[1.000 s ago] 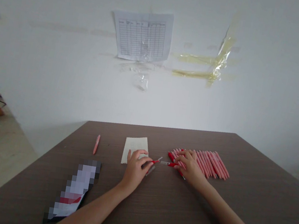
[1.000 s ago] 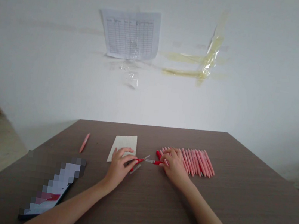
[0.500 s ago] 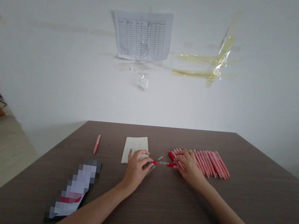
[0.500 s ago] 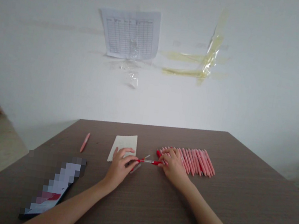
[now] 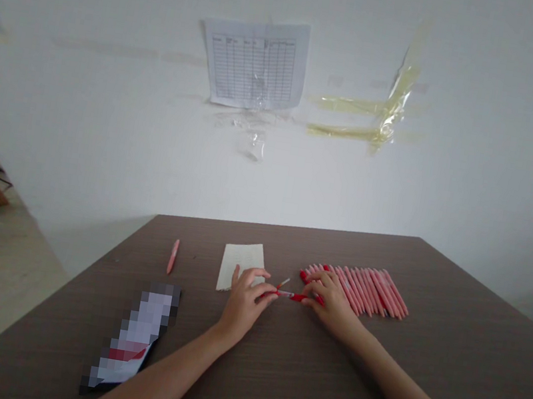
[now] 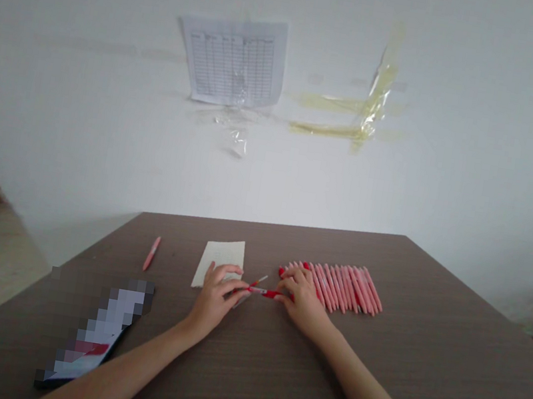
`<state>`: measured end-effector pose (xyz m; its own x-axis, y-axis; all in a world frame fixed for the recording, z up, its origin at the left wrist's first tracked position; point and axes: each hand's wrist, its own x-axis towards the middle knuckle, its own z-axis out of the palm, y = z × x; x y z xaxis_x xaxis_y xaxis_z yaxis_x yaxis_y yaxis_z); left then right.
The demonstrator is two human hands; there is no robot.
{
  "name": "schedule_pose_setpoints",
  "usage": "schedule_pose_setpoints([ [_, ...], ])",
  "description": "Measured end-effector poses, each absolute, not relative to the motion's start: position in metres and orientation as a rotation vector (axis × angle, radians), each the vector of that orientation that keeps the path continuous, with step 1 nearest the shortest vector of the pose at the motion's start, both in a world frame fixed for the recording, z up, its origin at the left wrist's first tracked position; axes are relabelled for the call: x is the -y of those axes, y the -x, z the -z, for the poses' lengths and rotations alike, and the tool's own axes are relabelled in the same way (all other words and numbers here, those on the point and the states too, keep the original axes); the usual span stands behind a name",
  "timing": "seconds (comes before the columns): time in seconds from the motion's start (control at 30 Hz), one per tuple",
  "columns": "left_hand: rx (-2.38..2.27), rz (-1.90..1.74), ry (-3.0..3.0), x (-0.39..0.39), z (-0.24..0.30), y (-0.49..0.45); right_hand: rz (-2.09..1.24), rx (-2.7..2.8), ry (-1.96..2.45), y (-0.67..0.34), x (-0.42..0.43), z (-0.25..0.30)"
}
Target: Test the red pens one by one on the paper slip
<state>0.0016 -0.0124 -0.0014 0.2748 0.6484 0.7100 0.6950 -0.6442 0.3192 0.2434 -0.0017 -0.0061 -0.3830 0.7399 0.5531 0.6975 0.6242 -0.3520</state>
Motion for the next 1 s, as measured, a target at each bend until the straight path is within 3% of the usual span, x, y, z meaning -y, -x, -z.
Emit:
schedule_pose_setpoints([
  [0.63,1.488,1.211,2.411,0.015,-0.001,0.000,-0.442,1.701,1.133,-0.261,-0.027,0.024],
  [1.0,1.564,1.135,2.428,0.016,0.001,0.002,-0.189,1.903,1.258,-0.258,-0.014,0.016],
])
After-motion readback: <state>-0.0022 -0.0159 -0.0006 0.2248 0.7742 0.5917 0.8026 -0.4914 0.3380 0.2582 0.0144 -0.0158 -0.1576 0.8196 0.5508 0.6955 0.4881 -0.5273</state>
